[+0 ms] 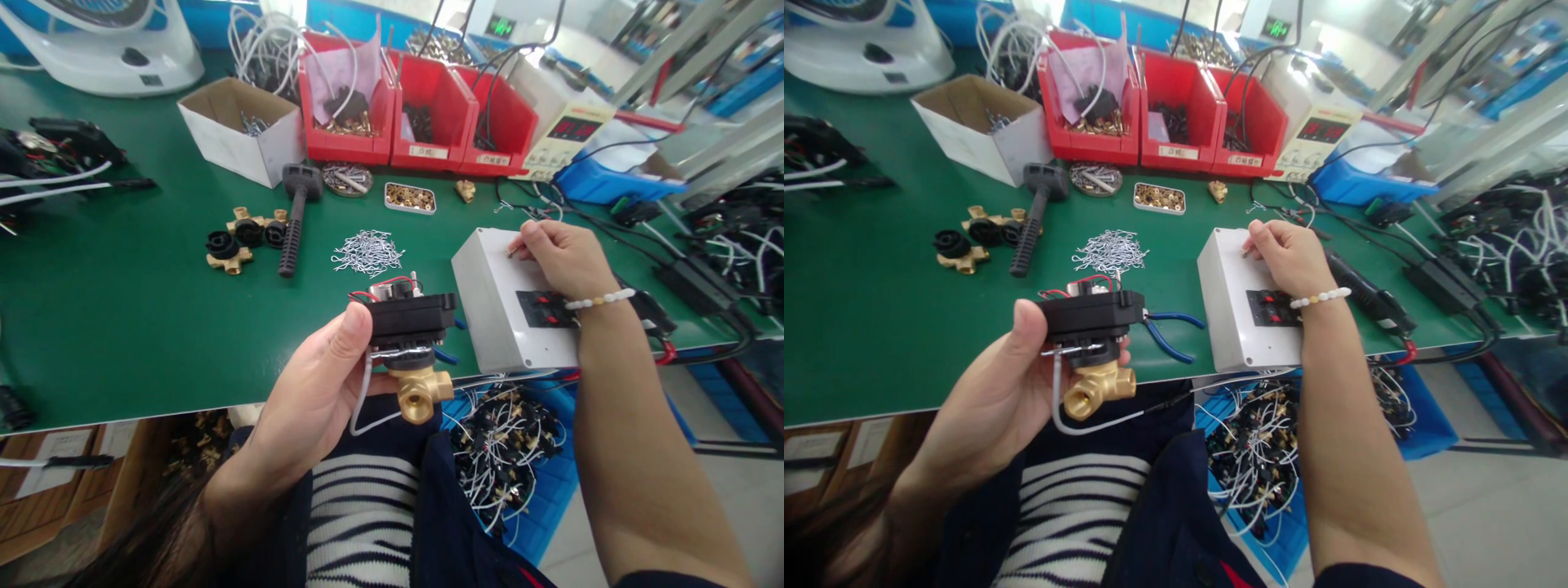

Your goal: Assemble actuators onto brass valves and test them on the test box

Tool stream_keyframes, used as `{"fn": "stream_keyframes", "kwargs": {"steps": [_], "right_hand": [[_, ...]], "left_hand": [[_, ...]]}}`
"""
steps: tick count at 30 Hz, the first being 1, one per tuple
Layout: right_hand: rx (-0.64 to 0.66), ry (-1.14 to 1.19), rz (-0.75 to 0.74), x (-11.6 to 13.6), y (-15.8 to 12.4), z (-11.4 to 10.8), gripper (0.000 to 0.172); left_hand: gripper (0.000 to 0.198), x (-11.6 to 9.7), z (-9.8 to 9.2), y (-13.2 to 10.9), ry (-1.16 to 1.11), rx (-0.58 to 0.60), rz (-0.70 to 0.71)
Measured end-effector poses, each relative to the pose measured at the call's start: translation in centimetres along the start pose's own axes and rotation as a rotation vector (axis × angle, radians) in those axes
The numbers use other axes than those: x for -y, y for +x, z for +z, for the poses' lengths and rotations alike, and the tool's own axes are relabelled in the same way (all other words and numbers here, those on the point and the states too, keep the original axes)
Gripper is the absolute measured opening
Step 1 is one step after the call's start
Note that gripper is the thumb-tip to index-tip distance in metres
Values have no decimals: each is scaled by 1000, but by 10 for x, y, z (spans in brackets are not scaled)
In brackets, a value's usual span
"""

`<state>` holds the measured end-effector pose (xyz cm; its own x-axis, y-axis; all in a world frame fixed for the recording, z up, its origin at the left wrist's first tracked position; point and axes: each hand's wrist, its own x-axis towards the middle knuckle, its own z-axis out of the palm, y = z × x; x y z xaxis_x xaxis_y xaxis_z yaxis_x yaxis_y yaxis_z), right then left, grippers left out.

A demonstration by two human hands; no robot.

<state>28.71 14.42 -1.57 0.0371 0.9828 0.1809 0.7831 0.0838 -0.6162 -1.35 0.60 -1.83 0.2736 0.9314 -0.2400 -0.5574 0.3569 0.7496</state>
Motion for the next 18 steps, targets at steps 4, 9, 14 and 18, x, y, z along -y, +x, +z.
{"fn": "stream_keyframes", "kwargs": {"steps": [4, 9, 14, 18], "right_hand": [[4, -1, -4, 1, 0, 0, 53], [-9, 6, -21, 0, 1, 1, 58], [-18, 4, -27, -2, 1, 3, 57], [-22, -1, -34, -2, 0, 2, 55]], "left_hand": [[56, -1, 1, 1, -22, 39, -7], [52, -1, 1, 3, -75, 82, -10], [46, 0, 1, 4, -106, 58, 4], [50, 0, 1, 3, -83, 36, 8]]}}
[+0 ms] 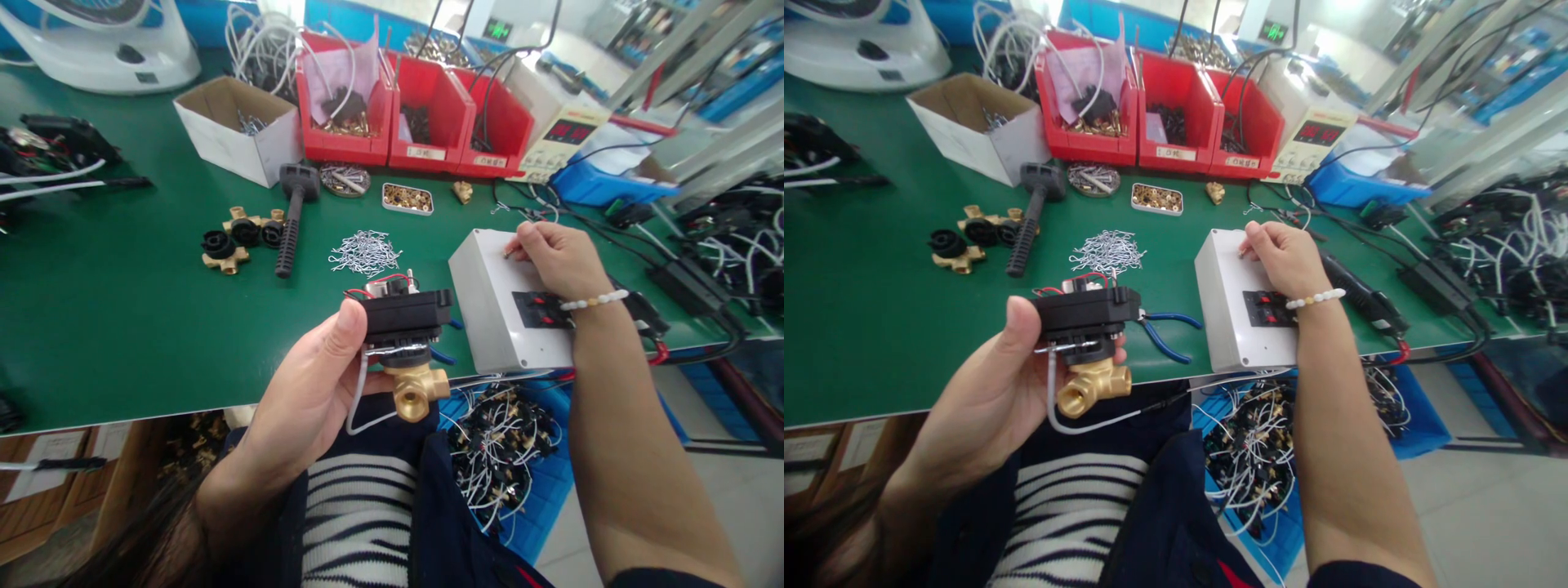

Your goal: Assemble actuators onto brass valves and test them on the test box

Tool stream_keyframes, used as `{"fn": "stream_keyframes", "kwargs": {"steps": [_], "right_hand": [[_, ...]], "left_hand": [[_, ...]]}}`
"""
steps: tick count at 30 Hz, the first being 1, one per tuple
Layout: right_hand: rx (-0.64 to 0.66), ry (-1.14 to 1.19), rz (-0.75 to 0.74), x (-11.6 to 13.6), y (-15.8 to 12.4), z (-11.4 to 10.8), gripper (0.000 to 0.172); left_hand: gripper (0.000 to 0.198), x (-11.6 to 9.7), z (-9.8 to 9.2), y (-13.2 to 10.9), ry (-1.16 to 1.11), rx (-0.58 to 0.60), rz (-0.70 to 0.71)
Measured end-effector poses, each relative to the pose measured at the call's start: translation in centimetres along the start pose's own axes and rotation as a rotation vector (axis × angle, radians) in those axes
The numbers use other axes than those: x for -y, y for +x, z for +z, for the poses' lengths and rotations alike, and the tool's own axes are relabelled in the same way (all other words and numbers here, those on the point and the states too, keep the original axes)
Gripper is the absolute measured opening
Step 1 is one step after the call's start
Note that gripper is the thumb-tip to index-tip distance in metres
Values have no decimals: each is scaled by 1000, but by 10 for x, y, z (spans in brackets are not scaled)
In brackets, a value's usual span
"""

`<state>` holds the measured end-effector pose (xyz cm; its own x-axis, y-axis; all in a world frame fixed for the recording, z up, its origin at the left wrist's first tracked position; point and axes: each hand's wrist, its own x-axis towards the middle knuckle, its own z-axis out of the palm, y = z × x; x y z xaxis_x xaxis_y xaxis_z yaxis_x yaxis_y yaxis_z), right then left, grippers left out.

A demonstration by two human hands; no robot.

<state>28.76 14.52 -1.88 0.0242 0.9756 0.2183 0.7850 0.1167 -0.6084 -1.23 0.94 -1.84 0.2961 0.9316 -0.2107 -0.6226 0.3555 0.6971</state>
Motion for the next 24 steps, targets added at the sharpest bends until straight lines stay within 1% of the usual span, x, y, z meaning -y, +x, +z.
{"fn": "stream_keyframes", "kwargs": {"steps": [3, 8, 10, 13, 18, 21, 24], "right_hand": [[0, -3, -6, 1, 0, 0, 54], [6, -6, 7, 3, -1, -1, 50], [4, -6, 16, 4, -1, 0, 48], [2, -5, 24, 5, -2, -1, 48], [-1, -9, 38, 7, -2, -2, 52], [2, -14, 61, 7, -2, -2, 56], [3, -17, 69, 7, -1, -2, 56]], "left_hand": [[49, 0, 0, 0, 15, -18, 9], [40, 1, -1, 0, -28, -12, 35], [37, 1, -2, 0, -85, 2, -7], [40, 1, -2, 1, -167, 26, -104], [38, -3, 0, 3, -353, 66, -174], [56, -4, -2, 4, -478, 125, -267], [77, -6, -6, 4, -625, 256, -329]]}}
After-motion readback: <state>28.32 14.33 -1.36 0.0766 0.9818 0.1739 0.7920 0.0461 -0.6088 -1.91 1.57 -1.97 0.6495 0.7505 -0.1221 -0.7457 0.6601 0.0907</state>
